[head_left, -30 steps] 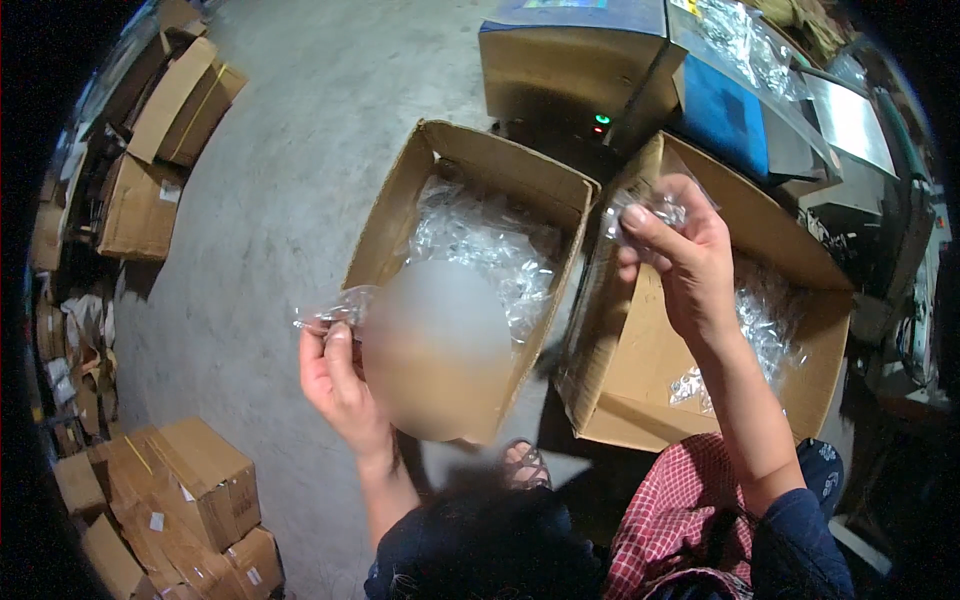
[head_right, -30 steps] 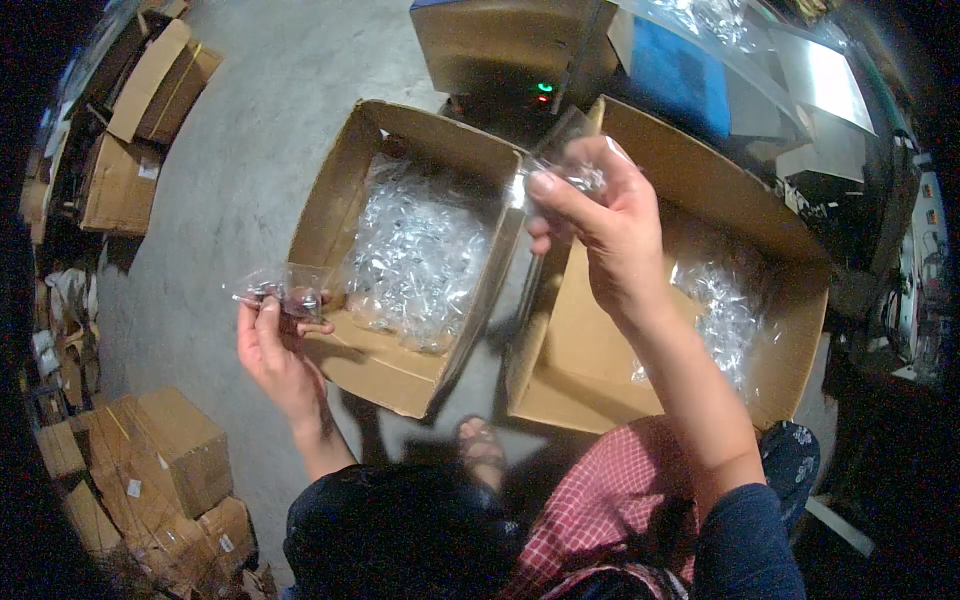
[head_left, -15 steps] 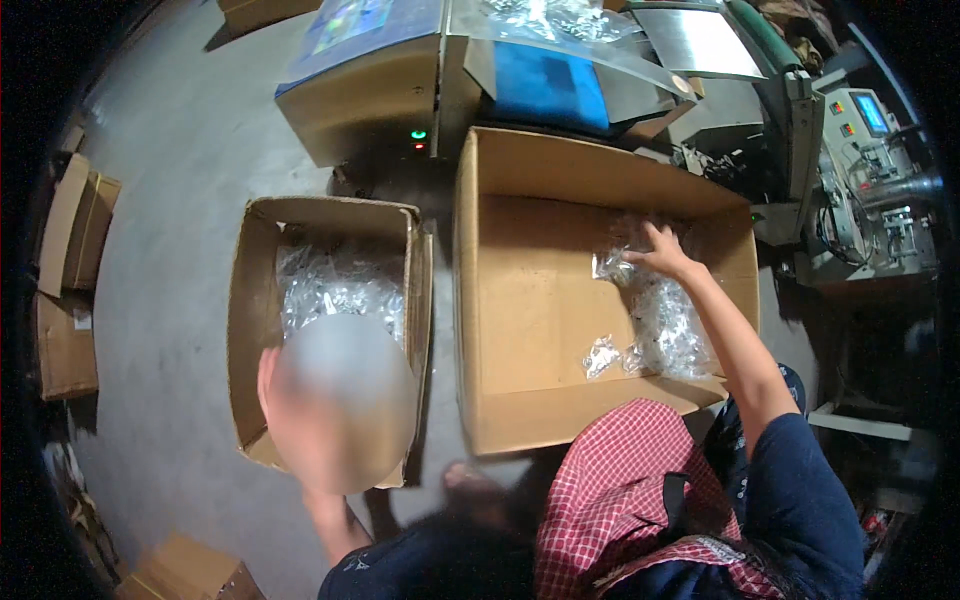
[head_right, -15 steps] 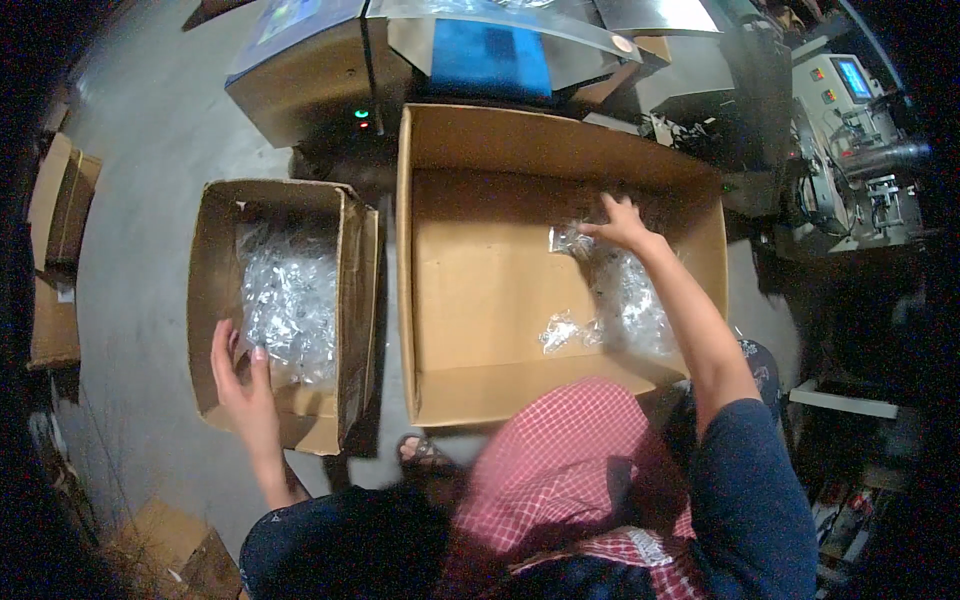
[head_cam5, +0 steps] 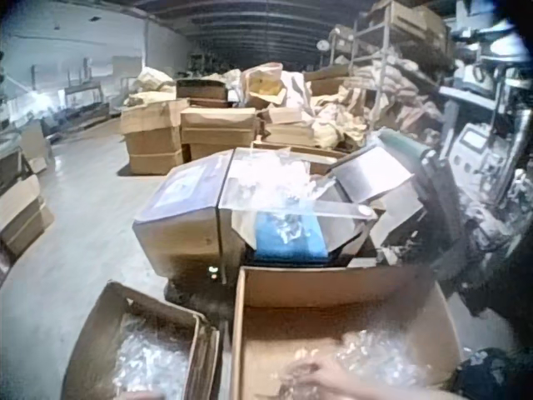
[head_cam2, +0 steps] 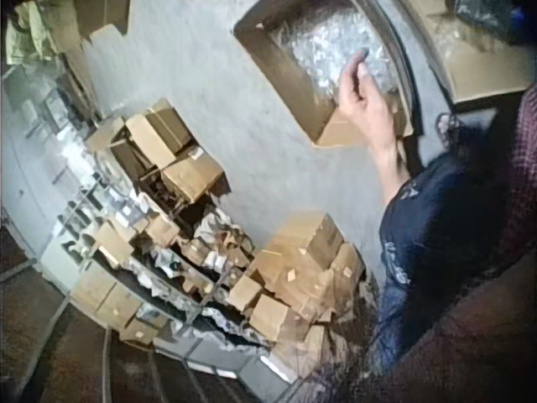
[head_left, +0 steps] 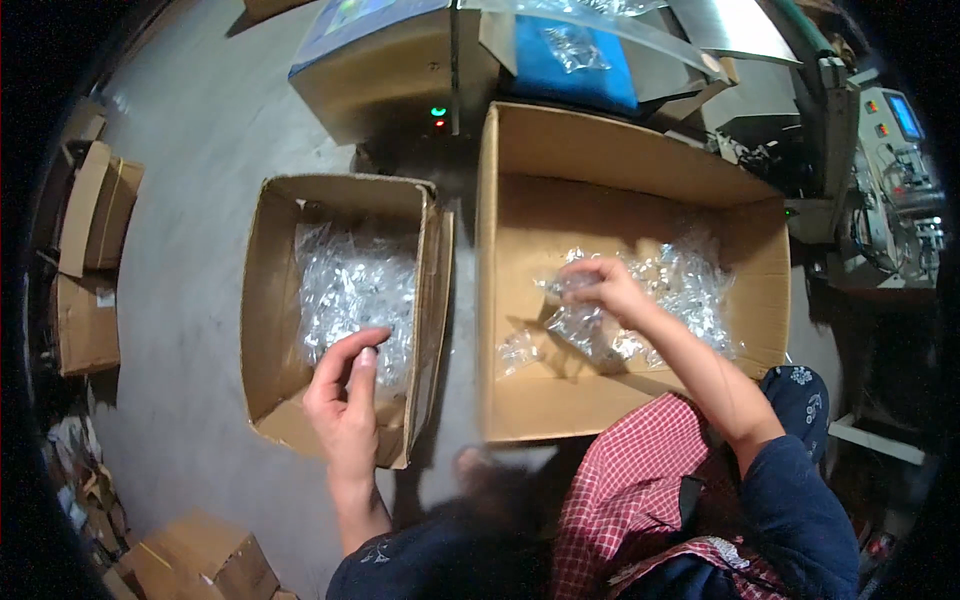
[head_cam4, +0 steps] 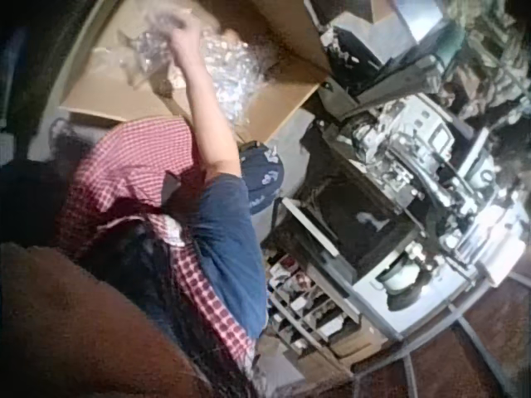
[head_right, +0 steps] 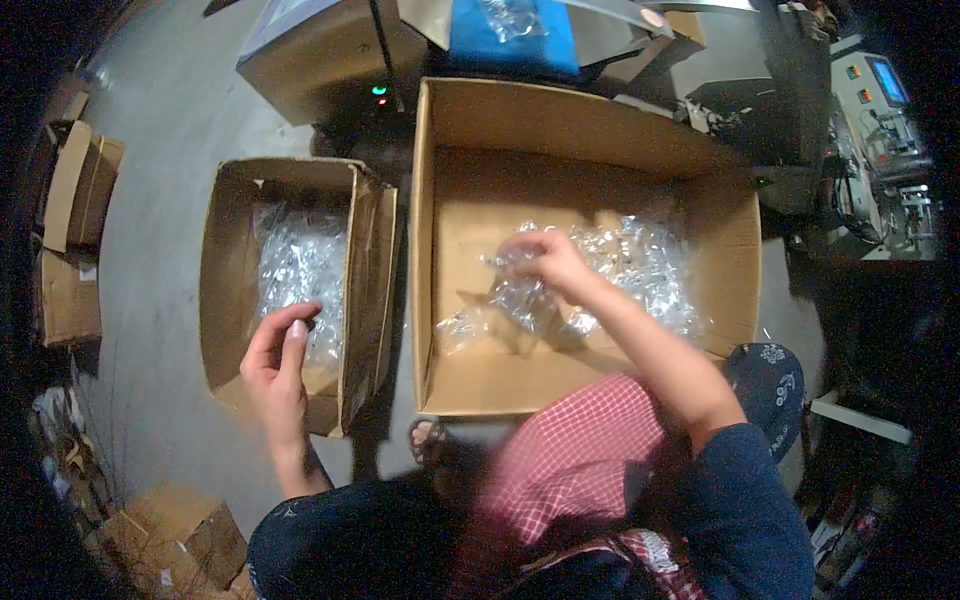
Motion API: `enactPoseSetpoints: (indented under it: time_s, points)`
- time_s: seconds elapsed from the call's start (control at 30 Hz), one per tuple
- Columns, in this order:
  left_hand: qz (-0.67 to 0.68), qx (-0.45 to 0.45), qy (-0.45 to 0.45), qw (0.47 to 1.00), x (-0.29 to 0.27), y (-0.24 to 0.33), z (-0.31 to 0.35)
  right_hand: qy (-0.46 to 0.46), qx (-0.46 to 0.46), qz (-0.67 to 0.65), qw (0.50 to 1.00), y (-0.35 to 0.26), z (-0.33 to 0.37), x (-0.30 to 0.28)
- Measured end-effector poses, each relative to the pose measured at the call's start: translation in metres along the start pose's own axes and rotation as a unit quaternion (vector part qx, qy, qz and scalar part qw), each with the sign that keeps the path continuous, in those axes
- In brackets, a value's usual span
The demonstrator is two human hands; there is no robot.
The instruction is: The person sorts small plastic packets containing hardware from a large cardboard box into a smaller cardboard box by hand.
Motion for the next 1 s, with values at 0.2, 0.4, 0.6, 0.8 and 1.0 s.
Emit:
enactPoseSetpoints:
  time_s: [0.2,0.4,0.6,0.8,1.0]
  points:
    - [0.077,-0.005,-0.076,0.994,0.016,0.025,-0.002,-0.126,-0.007,-0.058,0.99,-0.118,0.042,0.042]
    - [0.122,0.032,-0.089,0.988,0.025,0.047,-0.009,-0.247,-0.015,-0.012,0.969,-0.156,0.063,0.084]
    - [-0.057,0.12,0.186,0.973,-0.031,0.029,-0.023,-0.274,-0.039,-0.05,0.96,-0.164,0.056,0.09]
    - [0.05,0.043,-0.046,0.997,0.005,0.038,-0.006,-0.371,0.019,-0.12,0.921,-0.174,0.054,0.113]
    - [0.128,-0.085,0.023,0.988,-0.018,0.024,-0.009,-0.39,0.021,-0.122,0.912,-0.173,0.046,0.123]
Point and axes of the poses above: each hand's wrist, its own z-axis away from the middle knuckle, its own x-axis out of the palm, y = z × x, the point moved 1 cm from there along -z, towards the middle knuckle, and after that the axes turned 2 degrees about y, right-handed, at the moved point
